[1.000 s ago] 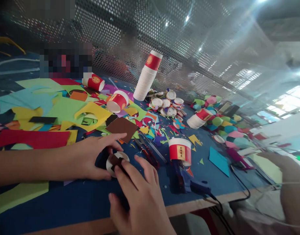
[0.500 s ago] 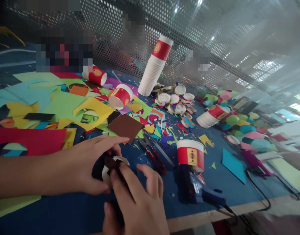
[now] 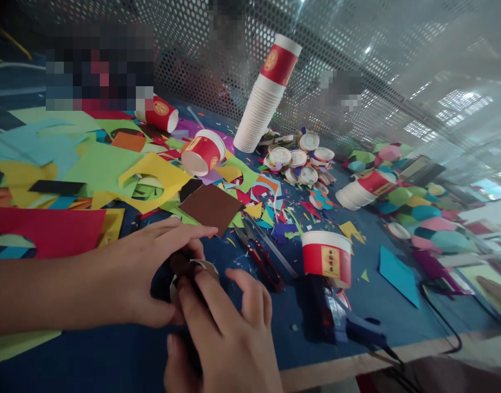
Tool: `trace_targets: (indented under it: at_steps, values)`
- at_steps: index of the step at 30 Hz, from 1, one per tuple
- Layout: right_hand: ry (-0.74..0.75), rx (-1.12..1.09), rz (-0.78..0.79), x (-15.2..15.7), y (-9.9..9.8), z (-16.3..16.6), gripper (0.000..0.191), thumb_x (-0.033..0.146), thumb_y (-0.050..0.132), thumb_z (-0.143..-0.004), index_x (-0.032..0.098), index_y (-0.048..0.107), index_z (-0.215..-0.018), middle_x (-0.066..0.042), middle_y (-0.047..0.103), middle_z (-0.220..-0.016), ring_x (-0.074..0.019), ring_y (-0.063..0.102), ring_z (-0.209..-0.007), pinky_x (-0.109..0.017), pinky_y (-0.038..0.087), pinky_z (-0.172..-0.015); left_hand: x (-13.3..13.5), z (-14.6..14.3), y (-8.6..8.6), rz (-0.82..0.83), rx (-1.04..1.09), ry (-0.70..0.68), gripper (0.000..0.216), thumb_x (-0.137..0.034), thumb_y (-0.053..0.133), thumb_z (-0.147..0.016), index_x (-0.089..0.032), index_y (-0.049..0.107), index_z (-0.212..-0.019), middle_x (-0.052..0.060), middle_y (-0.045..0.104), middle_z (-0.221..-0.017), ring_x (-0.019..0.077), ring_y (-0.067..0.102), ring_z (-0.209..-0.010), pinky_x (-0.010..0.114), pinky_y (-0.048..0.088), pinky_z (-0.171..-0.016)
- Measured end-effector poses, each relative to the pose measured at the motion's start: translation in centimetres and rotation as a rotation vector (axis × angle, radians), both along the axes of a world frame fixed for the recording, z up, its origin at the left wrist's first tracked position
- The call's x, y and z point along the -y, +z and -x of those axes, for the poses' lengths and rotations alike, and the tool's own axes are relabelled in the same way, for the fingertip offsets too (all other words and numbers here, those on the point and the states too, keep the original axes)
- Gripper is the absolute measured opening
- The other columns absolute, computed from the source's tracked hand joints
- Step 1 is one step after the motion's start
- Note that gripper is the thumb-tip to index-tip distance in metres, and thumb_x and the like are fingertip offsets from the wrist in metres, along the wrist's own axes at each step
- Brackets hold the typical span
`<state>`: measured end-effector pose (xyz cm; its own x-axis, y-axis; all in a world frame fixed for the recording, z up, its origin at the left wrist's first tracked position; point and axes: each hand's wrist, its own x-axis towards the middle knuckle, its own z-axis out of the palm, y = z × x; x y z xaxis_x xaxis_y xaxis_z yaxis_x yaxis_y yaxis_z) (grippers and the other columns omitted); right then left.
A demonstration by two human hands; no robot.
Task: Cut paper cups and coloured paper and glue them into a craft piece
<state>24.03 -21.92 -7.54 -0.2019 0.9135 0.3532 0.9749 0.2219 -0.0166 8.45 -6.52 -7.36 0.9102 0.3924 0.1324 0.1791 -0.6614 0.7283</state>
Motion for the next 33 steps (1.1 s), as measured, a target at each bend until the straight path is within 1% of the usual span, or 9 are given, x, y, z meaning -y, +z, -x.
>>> trace_targets:
  at_steps: [3, 6, 9, 12, 15, 21, 27, 30, 33]
  values:
    - [0.002, 0.039, -0.007, 0.6, -0.1, -0.6, 0.055, 0.032, 0.066, -0.078, 0.029, 0.062, -0.132, 0.011, 0.059, -0.142, -0.0303, 0.048, -0.108, -0.042, 0.039, -0.091, 0.1, 0.1, 0.1, 0.002, -0.009, 0.008, 0.085, -0.029, 0.073, -0.067, -0.019, 0.038, -0.143, 0.005, 0.064, -0.116, 0.0291, 0.050, -0.116, 0.044, 0.041, -0.101]
    - [0.015, 0.078, -0.010, 1.1, -0.2, -1.2, 0.057, 0.032, 0.067, -0.078, 0.029, 0.061, -0.134, 0.010, 0.058, -0.142, -0.0305, 0.049, -0.106, -0.042, 0.037, -0.090, 0.0, 0.0, 0.2, 0.001, -0.005, 0.007, 0.084, -0.033, 0.074, -0.068, -0.018, 0.039, -0.143, 0.005, 0.065, -0.115, 0.0290, 0.051, -0.114, 0.044, 0.041, -0.100]
    - [0.014, 0.072, -0.001, 1.3, -0.4, -1.4, 0.058, 0.033, 0.068, -0.077, 0.028, 0.060, -0.135, 0.009, 0.060, -0.141, -0.0311, 0.048, -0.108, -0.043, 0.036, -0.091, 0.0, 0.0, 0.3, -0.011, 0.005, 0.005, 0.082, -0.031, 0.072, -0.068, -0.016, 0.040, -0.142, 0.006, 0.065, -0.113, 0.0283, 0.053, -0.112, 0.043, 0.041, -0.099]
    - [0.006, 0.055, -0.002, 1.1, -0.5, -1.1, 0.058, 0.033, 0.069, -0.077, 0.028, 0.060, -0.135, 0.008, 0.060, -0.141, -0.0318, 0.046, -0.109, -0.043, 0.035, -0.092, 0.0, 0.0, 0.3, -0.012, 0.006, 0.011, 0.081, -0.029, 0.071, -0.067, -0.016, 0.040, -0.141, 0.006, 0.066, -0.112, 0.0277, 0.054, -0.111, 0.042, 0.041, -0.098]
    - [-0.008, 0.042, 0.003, 0.8, -0.5, -0.5, 0.059, 0.034, 0.068, -0.078, 0.028, 0.060, -0.135, 0.008, 0.059, -0.142, -0.0317, 0.045, -0.109, -0.043, 0.034, -0.092, 0.1, 0.0, 0.1, -0.016, 0.010, 0.017, 0.081, -0.028, 0.071, -0.067, -0.018, 0.041, -0.141, 0.003, 0.065, -0.113, 0.0269, 0.052, -0.112, 0.040, 0.041, -0.097]
    - [-0.074, 0.020, 0.008, 0.7, -0.5, 0.5, 0.056, 0.032, 0.065, -0.080, 0.030, 0.059, -0.135, 0.009, 0.058, -0.143, -0.0304, 0.045, -0.110, -0.042, 0.034, -0.093, 0.1, 0.0, -0.1, -0.030, 0.004, 0.030, 0.081, -0.027, 0.073, -0.066, -0.020, 0.040, -0.141, 0.000, 0.064, -0.113, 0.0239, 0.051, -0.113, 0.036, 0.041, -0.098]
    - [-0.088, 0.059, -0.020, 1.1, -0.7, 0.2, 0.057, 0.030, 0.066, -0.080, 0.030, 0.058, -0.137, 0.007, 0.060, -0.140, -0.0290, 0.047, -0.106, -0.041, 0.033, -0.091, 0.0, 0.0, 0.3, -0.025, 0.013, 0.031, 0.080, -0.028, 0.074, -0.066, -0.018, 0.042, -0.139, 0.002, 0.065, -0.113, 0.0252, 0.053, -0.111, 0.038, 0.042, -0.096]
    - [-0.117, 0.014, -0.056, 1.2, -1.0, 0.5, 0.051, 0.031, 0.065, -0.083, 0.032, 0.061, -0.133, 0.006, 0.064, -0.135, -0.0294, 0.049, -0.103, -0.043, 0.034, -0.090, 0.0, 0.1, 0.3, -0.030, 0.028, 0.025, 0.078, -0.027, 0.072, -0.067, -0.015, 0.043, -0.139, 0.004, 0.066, -0.111, 0.0258, 0.054, -0.110, 0.040, 0.042, -0.096]
    - [-0.176, -0.068, -0.097, 1.2, -1.2, 1.0, 0.042, 0.032, 0.060, -0.086, 0.034, 0.065, -0.128, 0.007, 0.068, -0.130, -0.0299, 0.051, -0.102, -0.046, 0.034, -0.090, 0.1, 0.1, 0.2, -0.028, 0.032, 0.020, 0.079, -0.028, 0.072, -0.067, -0.016, 0.043, -0.139, 0.005, 0.066, -0.111, 0.0272, 0.055, -0.111, 0.042, 0.043, -0.096]
